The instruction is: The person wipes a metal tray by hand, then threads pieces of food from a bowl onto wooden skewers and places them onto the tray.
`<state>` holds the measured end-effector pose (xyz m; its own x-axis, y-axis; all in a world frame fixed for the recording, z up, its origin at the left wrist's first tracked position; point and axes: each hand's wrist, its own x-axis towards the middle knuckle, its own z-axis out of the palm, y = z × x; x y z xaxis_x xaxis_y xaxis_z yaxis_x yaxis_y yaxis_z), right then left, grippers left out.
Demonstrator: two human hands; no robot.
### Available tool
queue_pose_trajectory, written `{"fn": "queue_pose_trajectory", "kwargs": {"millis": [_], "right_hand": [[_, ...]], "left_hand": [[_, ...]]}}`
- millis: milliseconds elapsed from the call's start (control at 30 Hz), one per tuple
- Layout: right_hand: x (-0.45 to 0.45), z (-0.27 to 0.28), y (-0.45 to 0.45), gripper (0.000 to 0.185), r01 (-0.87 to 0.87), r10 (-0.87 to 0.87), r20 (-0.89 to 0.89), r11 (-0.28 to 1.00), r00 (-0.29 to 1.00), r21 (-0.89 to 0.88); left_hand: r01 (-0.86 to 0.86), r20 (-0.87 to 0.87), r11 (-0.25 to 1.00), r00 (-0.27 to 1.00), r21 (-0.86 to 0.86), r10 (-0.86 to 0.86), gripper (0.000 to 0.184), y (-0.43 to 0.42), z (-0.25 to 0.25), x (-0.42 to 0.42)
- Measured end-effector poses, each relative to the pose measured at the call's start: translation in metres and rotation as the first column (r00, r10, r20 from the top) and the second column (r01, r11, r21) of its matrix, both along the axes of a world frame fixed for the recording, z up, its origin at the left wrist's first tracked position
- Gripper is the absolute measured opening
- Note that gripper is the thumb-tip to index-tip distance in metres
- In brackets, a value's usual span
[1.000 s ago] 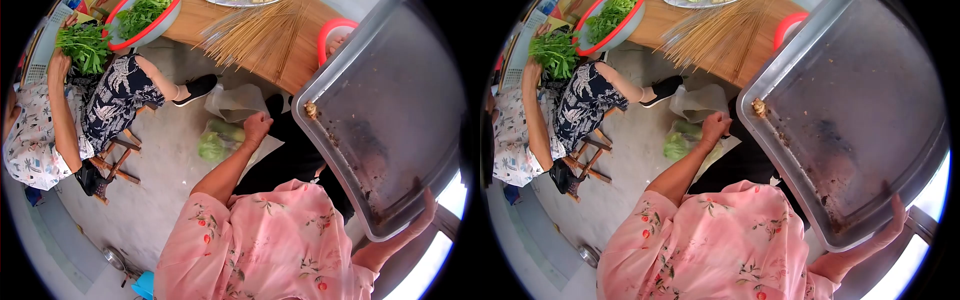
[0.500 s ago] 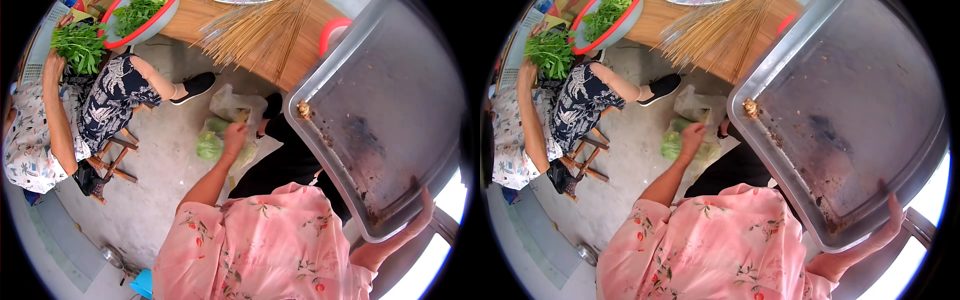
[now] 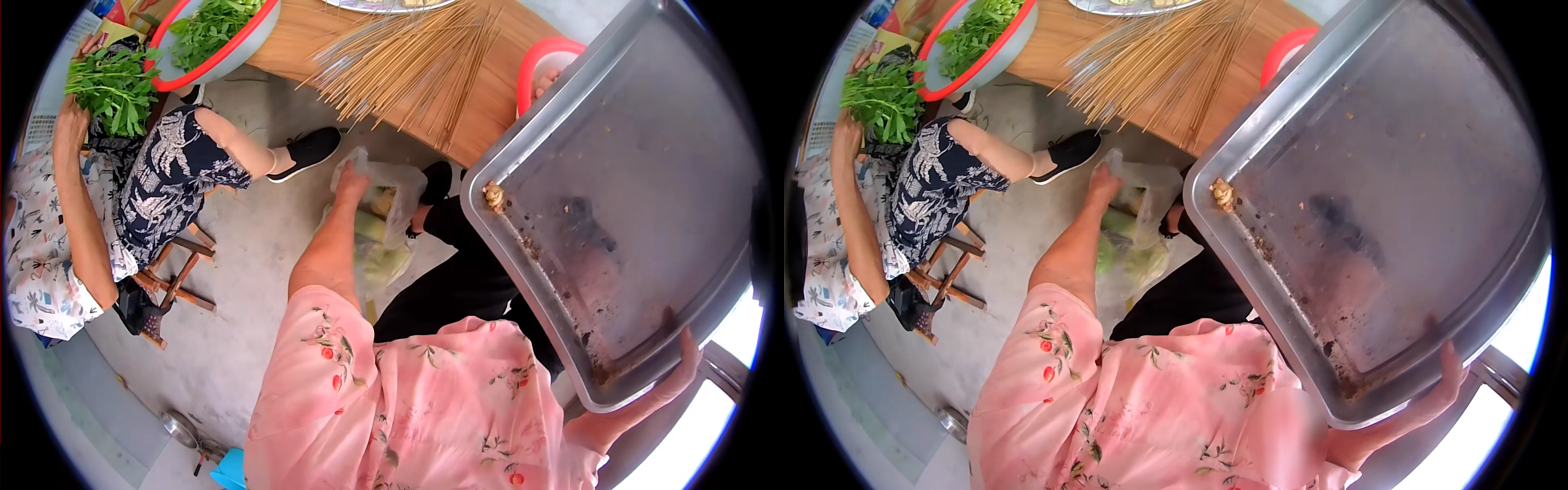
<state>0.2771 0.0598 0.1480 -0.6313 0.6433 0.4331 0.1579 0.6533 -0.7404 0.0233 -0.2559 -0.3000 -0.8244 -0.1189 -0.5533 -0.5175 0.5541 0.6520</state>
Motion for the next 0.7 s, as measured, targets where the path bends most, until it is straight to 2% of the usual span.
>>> {"fn": "queue_pose_trajectory", "kwargs": {"millis": [33, 67, 133, 167, 233, 267, 300, 333, 367, 400, 433, 467, 500, 533, 567, 633, 700], "right_hand": [[0.0, -0.001, -0.002, 0.024, 0.0, 0.0, 0.003, 1.0, 1.0, -0.004], [-0.001, 0.001, -0.001, 0.024, 0.002, -0.002, 0.005, 1.0, 1.0, -0.007], [-0.003, 0.0, -0.003, 0.024, 0.002, -0.002, 0.004, 1.0, 1.0, -0.014], [-0.003, -0.001, -0.004, 0.024, 0.002, -0.002, 0.004, 1.0, 1.0, -0.018], [-0.007, -0.002, -0.005, 0.025, 0.001, -0.001, 0.003, 1.0, 1.0, -0.026], [-0.009, -0.002, -0.005, 0.025, 0.003, -0.003, -0.007, 0.999, 1.0, -0.04], [-0.009, 0.0, -0.005, 0.025, 0.002, -0.003, -0.011, 0.998, 1.0, -0.055], [-0.01, 0.002, -0.006, 0.025, 0.004, -0.006, -0.015, 0.998, 1.0, -0.07], [-0.011, 0.002, -0.007, 0.025, 0.005, -0.008, -0.025, 0.996, 1.0, -0.09], [-0.012, 0.002, -0.008, 0.025, 0.01, -0.014, -0.035, 0.993, 0.999, -0.116], [-0.014, 0.004, -0.009, 0.025, 0.023, -0.031, -0.048, 0.985, 0.998, -0.169], [-0.017, 0.006, -0.009, 0.025, 0.044, -0.064, -0.067, 0.962, 0.996, -0.268], [-0.019, 0.009, -0.008, 0.025, 0.064, -0.107, -0.083, 0.913, 0.991, -0.404], [-0.022, 0.013, -0.001, 0.021, 0.114, -0.182, -0.053, 0.79, 0.982, -0.603], [-0.025, 0.015, -0.002, 0.021, 0.111, -0.183, -0.058, 0.79, 0.981, -0.602], [-0.038, 0.019, -0.02, 0.039, 0.093, -0.199, -0.111, 0.792, 0.974, -0.603], [-0.049, 0.022, -0.024, 0.046, 0.094, -0.226, -0.151, 0.799, 0.962, -0.594]], "left_hand": [[0.156, 0.005, 0.974, 0.988, -0.162, -0.157, 0.071, 0.0, -0.006, -0.003], [0.156, 0.008, 0.975, 0.988, -0.158, -0.157, 0.071, 0.0, -0.011, 0.0], [0.184, 0.051, 0.945, 0.983, -0.27, -0.177, 0.06, 0.001, 0.008, 0.012], [0.185, 0.055, 0.945, 0.983, -0.269, -0.177, 0.06, -0.001, 0.022, 0.016], [0.086, 0.095, 0.962, 0.993, -0.258, -0.064, 0.046, -0.008, 0.05, 0.026], [0.084, 0.096, 0.962, 0.994, -0.26, -0.061, 0.046, -0.011, 0.053, 0.035], [0.059, -0.166, 0.923, 0.977, -0.381, -0.131, 0.038, -0.009, 0.059, 0.046], [0.002, -0.403, 0.875, 0.887, -0.485, -0.226, 0.032, -0.008, 0.062, 0.053], [0.002, -0.404, 0.874, 0.887, -0.485, -0.226, 0.032, -0.011, 0.067, 0.057], [-0.044, -0.332, 0.999, 0.943, -0.026, 0.033, 0.028, -0.016, 0.075, 0.059], [-0.149, -0.141, 0.89, 0.963, 0.43, 0.23, 0.025, -0.018, 0.085, 0.062], [-0.15, -0.143, 0.891, 0.962, 0.429, 0.231, 0.025, -0.017, 0.095, 0.065], [-0.136, -0.136, 0.843, 0.961, 0.521, 0.239, 0.024, -0.013, 0.114, 0.066], [-0.12, -0.126, 0.785, 0.961, 0.608, 0.245, 0.024, -0.01, 0.13, 0.066], [-0.117, -0.131, 0.784, 0.961, 0.609, 0.245, 0.024, -0.006, 0.141, 0.066], [-0.138, -0.042, 0.672, 0.969, 0.728, 0.245, 0.032, 0.001, 0.16, 0.063], [-0.106, -0.036, 0.652, 0.979, 0.751, 0.2, 0.036, 0.007, 0.183, 0.061]]}}
